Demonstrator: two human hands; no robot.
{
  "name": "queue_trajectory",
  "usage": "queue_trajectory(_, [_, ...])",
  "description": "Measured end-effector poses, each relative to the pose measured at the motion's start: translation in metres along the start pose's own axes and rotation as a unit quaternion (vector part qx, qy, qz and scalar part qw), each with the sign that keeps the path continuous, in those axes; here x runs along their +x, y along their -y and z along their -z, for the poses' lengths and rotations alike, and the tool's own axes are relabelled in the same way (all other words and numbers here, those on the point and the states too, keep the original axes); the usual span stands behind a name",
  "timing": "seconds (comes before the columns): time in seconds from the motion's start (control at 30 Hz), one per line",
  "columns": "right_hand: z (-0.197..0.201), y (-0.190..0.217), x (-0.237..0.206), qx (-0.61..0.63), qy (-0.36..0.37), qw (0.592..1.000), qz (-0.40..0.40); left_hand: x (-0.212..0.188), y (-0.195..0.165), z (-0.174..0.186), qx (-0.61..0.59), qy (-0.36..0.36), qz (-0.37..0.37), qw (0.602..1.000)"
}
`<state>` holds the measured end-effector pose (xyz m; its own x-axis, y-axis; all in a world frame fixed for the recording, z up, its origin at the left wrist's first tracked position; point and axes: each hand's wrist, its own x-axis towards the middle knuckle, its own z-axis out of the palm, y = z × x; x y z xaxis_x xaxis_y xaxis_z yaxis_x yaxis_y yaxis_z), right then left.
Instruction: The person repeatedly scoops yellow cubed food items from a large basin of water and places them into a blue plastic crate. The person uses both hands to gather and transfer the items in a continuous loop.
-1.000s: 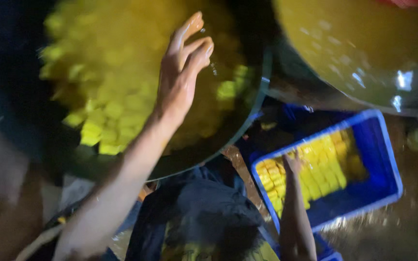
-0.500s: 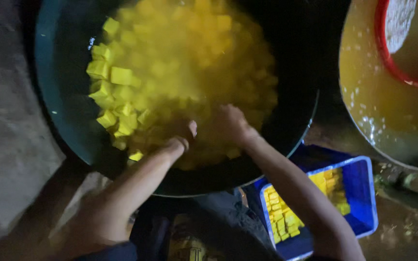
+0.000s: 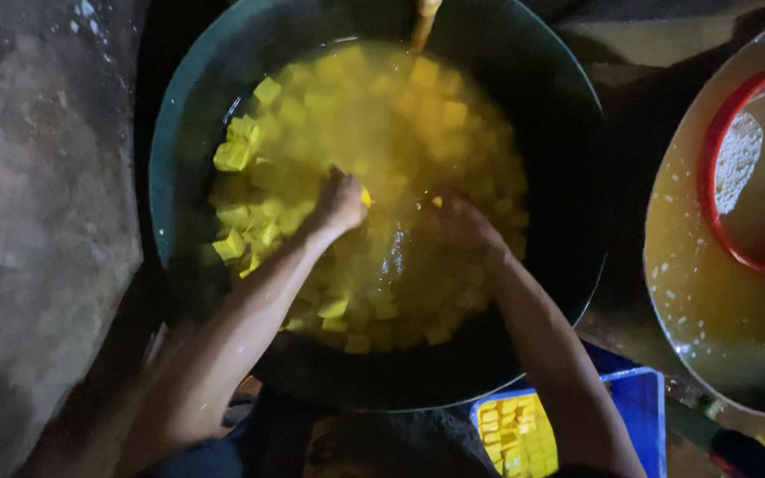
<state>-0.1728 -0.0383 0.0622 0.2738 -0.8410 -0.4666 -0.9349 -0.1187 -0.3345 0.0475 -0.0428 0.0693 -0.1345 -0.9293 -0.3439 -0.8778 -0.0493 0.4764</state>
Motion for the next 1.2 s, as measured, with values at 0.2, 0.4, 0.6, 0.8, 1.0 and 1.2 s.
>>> queue_trajectory(0.2, [0.036,0.007,0.036,-0.055,-0.102,0.993,0.038,0.028,0.003,0.019,0.074,0.032,0.086,0.993])
queue_trajectory(0.4, [0.046,-0.002,0.036,0.034,-0.067,0.994,0.078,0.015,0.007,0.024,-0.171,0.053,0.073,0.981])
queue_trajectory(0.6, [0.049,-0.022,0.007,0.349,-0.013,0.901,0.257,-0.007,-0.02,0.009,-0.661,0.034,0.069,0.746])
queue_trajectory(0.8, [0.042,-0.012,-0.016,0.367,-0.024,0.919,0.138,0.0,-0.065,-0.039,-0.807,-0.04,0.142,0.572])
queue_trajectory(1.0, [0.032,0.002,-0.022,0.659,0.021,0.728,0.188,-0.003,-0.092,-0.055,-0.939,-0.046,0.054,0.338])
queue_trajectory(1.2, [0.022,0.002,-0.009,0.334,-0.006,0.939,0.078,-0.01,-0.076,-0.036,-0.972,0.011,0.03,0.231])
